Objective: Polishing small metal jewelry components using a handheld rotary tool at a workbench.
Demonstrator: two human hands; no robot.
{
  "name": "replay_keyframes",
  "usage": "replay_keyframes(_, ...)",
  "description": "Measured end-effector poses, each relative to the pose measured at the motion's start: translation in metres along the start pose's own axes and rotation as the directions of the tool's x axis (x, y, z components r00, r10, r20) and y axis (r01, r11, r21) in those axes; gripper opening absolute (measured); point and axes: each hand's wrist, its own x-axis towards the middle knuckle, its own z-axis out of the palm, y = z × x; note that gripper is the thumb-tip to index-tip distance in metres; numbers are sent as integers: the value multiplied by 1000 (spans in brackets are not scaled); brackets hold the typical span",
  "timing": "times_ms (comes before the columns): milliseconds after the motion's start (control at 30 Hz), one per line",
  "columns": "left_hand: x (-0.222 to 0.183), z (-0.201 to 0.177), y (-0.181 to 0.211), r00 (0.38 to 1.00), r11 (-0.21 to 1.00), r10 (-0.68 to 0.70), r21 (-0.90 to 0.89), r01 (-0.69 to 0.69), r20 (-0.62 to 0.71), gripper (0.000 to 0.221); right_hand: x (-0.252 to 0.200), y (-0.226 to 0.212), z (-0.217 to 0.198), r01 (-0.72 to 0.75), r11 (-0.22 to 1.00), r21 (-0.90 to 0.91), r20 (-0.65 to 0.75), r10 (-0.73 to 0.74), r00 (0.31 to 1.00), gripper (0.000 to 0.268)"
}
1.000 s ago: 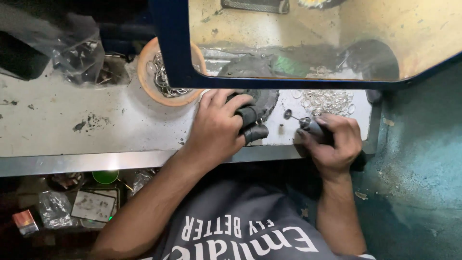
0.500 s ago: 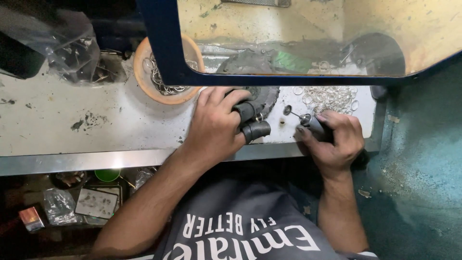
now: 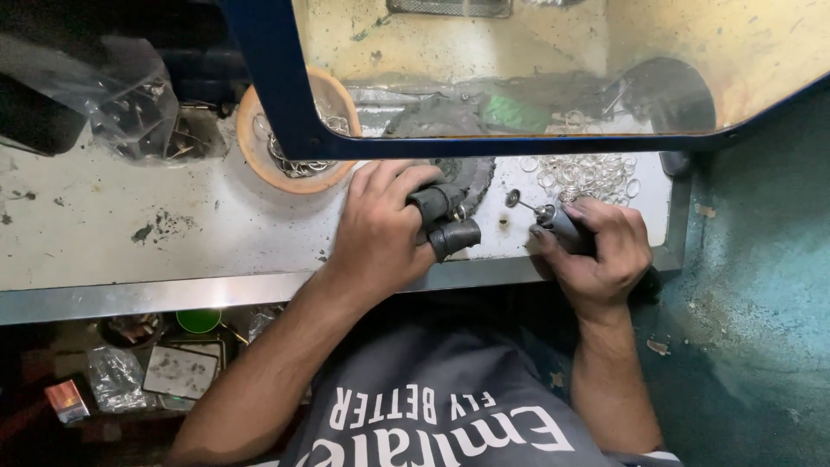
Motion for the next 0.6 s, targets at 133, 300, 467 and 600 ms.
replay_keyframes(133,4,-6,4,1000,1000,-10,10,10,28,34,1,-2,1,-12,1000,2,-4,12,1000,48)
replay_keyframes(300,5,-9,5,997,1000,-17,25,14,81,29,-3,-3,-1,-59,998,-14,-25,59,998,49)
replay_keyframes(467,6,-14,8,993,999,-1,41,-4,117,21,-4,-10,-6,-208,977,45,-17,209,978,58)
replay_keyframes(600,7,-13,8,990,998,34,50,-41,137,21,41,-54,-9,-411,910,53,213,392,895,75)
